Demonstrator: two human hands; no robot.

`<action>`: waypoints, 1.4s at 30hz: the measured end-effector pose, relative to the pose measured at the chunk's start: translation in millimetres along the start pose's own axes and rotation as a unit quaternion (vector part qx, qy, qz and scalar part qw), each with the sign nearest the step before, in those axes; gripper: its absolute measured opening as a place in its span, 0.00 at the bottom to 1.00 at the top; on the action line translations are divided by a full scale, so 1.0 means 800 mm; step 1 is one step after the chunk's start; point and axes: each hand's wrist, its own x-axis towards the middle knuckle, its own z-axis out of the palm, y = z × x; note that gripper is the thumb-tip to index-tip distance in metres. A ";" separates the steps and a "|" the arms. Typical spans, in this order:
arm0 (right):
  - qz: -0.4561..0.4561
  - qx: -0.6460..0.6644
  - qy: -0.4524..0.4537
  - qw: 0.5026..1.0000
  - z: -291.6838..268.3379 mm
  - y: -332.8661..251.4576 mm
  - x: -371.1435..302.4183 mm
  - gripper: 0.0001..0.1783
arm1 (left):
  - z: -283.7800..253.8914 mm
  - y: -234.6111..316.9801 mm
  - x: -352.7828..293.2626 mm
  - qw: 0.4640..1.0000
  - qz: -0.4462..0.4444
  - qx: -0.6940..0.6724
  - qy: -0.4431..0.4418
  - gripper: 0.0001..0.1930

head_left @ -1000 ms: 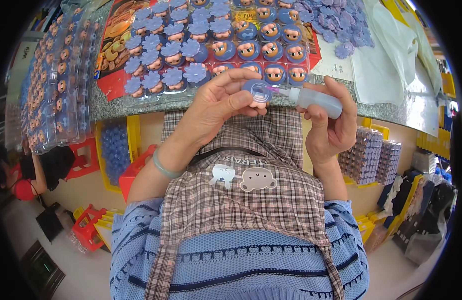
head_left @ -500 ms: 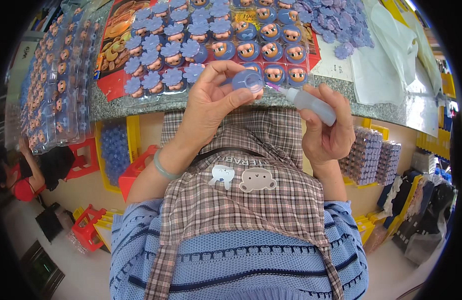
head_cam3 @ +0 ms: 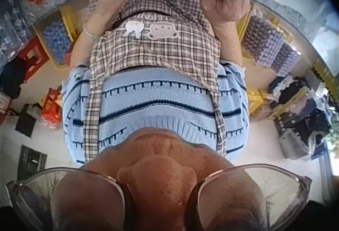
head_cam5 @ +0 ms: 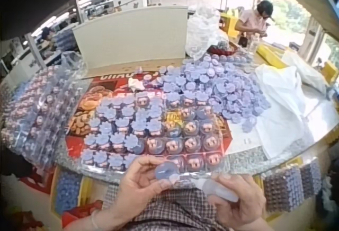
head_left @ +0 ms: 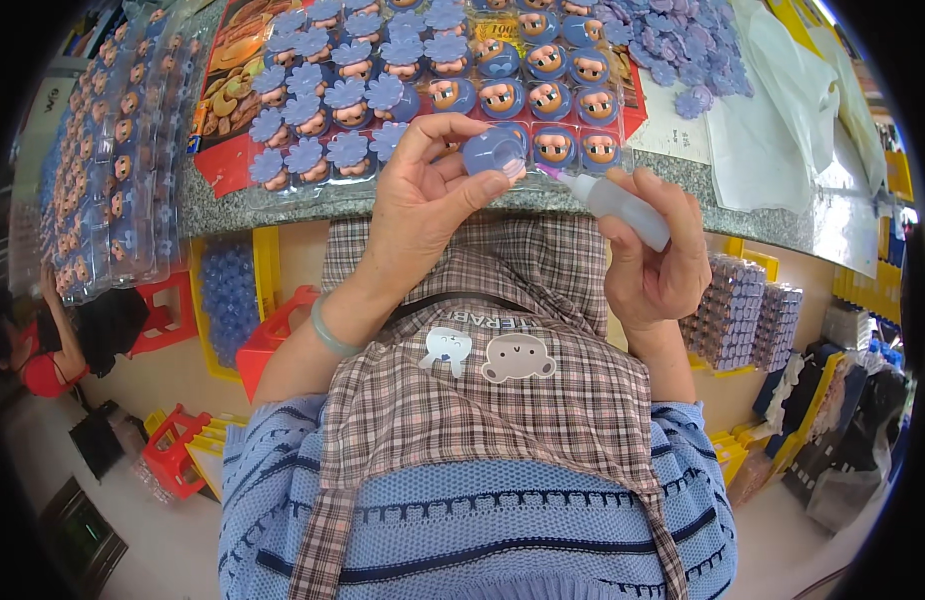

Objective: The person assembles toys by applying glue to pieces with a squeeze bottle, attaching components together by hand, and placing the assembled toys onto a tray.

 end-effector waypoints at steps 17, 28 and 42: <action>0.113 0.140 -0.024 0.983 -0.002 -0.006 0.004 0.22 | -0.006 -0.002 -0.004 0.998 -0.058 -0.004 -0.039 0.24; 0.093 0.113 -0.008 0.989 -0.001 -0.003 -0.003 0.22 | -0.007 -0.003 -0.007 0.992 -0.097 -0.033 -0.072 0.25; 0.173 0.166 0.042 0.970 0.003 -0.009 -0.012 0.22 | -0.007 -0.004 -0.004 0.997 -0.064 -0.028 -0.028 0.23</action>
